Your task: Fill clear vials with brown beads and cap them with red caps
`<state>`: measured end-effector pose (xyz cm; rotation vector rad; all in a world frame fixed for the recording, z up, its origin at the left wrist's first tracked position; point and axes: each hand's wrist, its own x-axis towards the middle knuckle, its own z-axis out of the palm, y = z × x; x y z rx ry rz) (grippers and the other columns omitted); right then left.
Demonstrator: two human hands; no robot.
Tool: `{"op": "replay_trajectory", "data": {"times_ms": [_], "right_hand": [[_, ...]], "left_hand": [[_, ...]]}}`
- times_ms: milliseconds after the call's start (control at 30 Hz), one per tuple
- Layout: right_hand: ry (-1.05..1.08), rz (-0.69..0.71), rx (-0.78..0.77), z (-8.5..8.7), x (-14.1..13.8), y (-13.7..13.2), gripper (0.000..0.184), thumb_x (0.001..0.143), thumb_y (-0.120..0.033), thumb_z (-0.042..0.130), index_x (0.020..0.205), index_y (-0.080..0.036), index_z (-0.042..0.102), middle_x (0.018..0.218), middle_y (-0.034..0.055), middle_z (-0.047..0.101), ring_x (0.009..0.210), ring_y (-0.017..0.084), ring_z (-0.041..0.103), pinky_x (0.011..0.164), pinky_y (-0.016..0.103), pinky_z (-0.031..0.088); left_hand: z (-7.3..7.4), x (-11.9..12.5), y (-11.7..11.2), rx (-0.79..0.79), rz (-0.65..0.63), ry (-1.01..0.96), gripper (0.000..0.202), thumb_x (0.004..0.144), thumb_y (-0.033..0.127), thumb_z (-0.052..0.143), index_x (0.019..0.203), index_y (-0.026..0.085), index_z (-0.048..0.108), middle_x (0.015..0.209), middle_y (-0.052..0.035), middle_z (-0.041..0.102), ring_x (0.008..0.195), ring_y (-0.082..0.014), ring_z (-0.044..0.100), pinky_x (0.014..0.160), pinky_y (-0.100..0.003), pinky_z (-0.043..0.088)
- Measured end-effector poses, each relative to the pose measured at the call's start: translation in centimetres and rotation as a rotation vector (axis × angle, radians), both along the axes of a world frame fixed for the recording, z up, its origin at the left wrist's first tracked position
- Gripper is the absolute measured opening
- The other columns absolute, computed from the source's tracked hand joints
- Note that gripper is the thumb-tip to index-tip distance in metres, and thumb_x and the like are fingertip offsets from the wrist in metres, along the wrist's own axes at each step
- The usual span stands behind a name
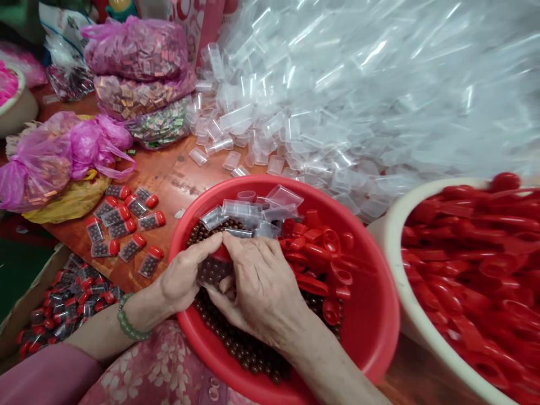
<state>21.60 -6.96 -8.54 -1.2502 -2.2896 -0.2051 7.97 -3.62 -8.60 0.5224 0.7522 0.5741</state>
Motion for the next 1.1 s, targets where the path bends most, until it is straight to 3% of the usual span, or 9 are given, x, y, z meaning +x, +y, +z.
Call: {"op": "replay_trajectory", "data": {"times_ms": [133,367,567,667,800,833,900,1000,1100], "right_hand": [[0.056,-0.008,0.015,0.1,-0.3,-0.2,0.05,0.083,-0.033,0.058,0.125,-0.01,0.042,0.092,0.0149,0.066,0.082,0.027,0.062,0.072,0.041,0.048],[0.0,0.002,0.082,0.2,-0.5,-0.2,0.04,0.081,-0.023,0.058,0.116,-0.008,0.05,0.088,0.0157,0.069,0.081,0.026,0.065,0.076,0.043,0.05],[-0.003,0.012,0.158,-0.2,-0.8,0.0,0.04,0.08,-0.022,0.062,0.115,-0.005,0.051,0.086,0.0165,0.07,0.08,0.026,0.066,0.078,0.044,0.052],[0.01,0.034,0.03,0.7,-0.4,0.0,0.042,0.084,-0.02,0.056,0.123,-0.006,0.048,0.098,0.0182,0.07,0.089,0.027,0.066,0.076,0.042,0.053],[0.059,0.066,-0.272,2.7,2.7,-0.6,0.05,0.091,-0.03,0.055,0.136,-0.013,0.043,0.122,0.0165,0.064,0.108,0.026,0.064,0.086,0.04,0.055],[0.086,0.016,-0.289,3.0,3.7,-0.8,0.048,0.092,-0.032,0.056,0.136,-0.016,0.045,0.122,0.0142,0.065,0.107,0.025,0.065,0.087,0.039,0.055],[0.137,-0.091,-0.304,2.8,5.7,-1.3,0.039,0.092,-0.033,0.056,0.128,-0.02,0.053,0.113,0.0094,0.07,0.096,0.024,0.069,0.081,0.038,0.057],[0.107,-0.157,-0.381,1.6,6.9,-1.6,0.024,0.094,-0.028,0.053,0.116,-0.02,0.06,0.098,0.0062,0.072,0.081,0.021,0.07,0.07,0.034,0.057],[-0.051,-0.145,-0.406,0.2,6.0,-1.0,0.018,0.094,-0.02,0.05,0.107,-0.017,0.062,0.09,0.0062,0.07,0.073,0.018,0.067,0.065,0.031,0.054]], "left_hand": [[0.0,1.1,-0.5,0.012,0.232,0.087,0.026,0.079,0.034,0.048,0.062,0.017,0.055,0.052,0.0037,0.052,0.051,-0.0089,0.045,0.054,-0.021,0.038],[0.0,1.5,-0.8,0.027,0.316,0.211,0.024,0.074,0.036,0.049,0.057,0.018,0.049,0.054,0.0028,0.049,0.06,-0.0119,0.048,0.059,-0.023,0.041],[-0.9,1.3,-0.6,0.104,0.309,0.24,0.025,0.073,0.037,0.049,0.056,0.02,0.046,0.053,0.0035,0.05,0.064,-0.0129,0.053,0.066,-0.023,0.045],[-0.6,0.8,-0.7,0.193,0.273,0.249,0.028,0.079,0.038,0.045,0.061,0.019,0.053,0.059,0.0013,0.057,0.068,-0.0147,0.056,0.069,-0.025,0.047],[1.7,-2.4,-1.0,0.336,0.042,0.068,0.042,0.088,0.05,0.037,0.073,0.018,0.06,0.057,-0.0006,0.059,0.054,-0.0148,0.053,0.058,-0.027,0.045],[2.3,-3.7,-1.0,0.412,0.101,0.107,0.04,0.088,0.051,0.041,0.076,0.018,0.061,0.059,-0.0008,0.059,0.055,-0.0148,0.053,0.057,-0.027,0.044],[2.8,-6.7,-0.8,0.555,0.223,0.318,0.037,0.086,0.051,0.047,0.08,0.018,0.062,0.064,-0.0023,0.061,0.063,-0.0178,0.057,0.064,-0.03,0.047],[1.7,-11.3,-0.2,0.761,0.424,0.821,0.029,0.087,0.046,0.05,0.085,0.02,0.062,0.072,-0.0022,0.063,0.07,-0.0192,0.059,0.067,-0.031,0.047],[-0.4,-14.4,0.5,1.061,0.335,1.365,0.026,0.083,0.043,0.061,0.099,0.022,0.063,0.095,-0.005,0.069,0.089,-0.0245,0.064,0.087,-0.038,0.048]]}}
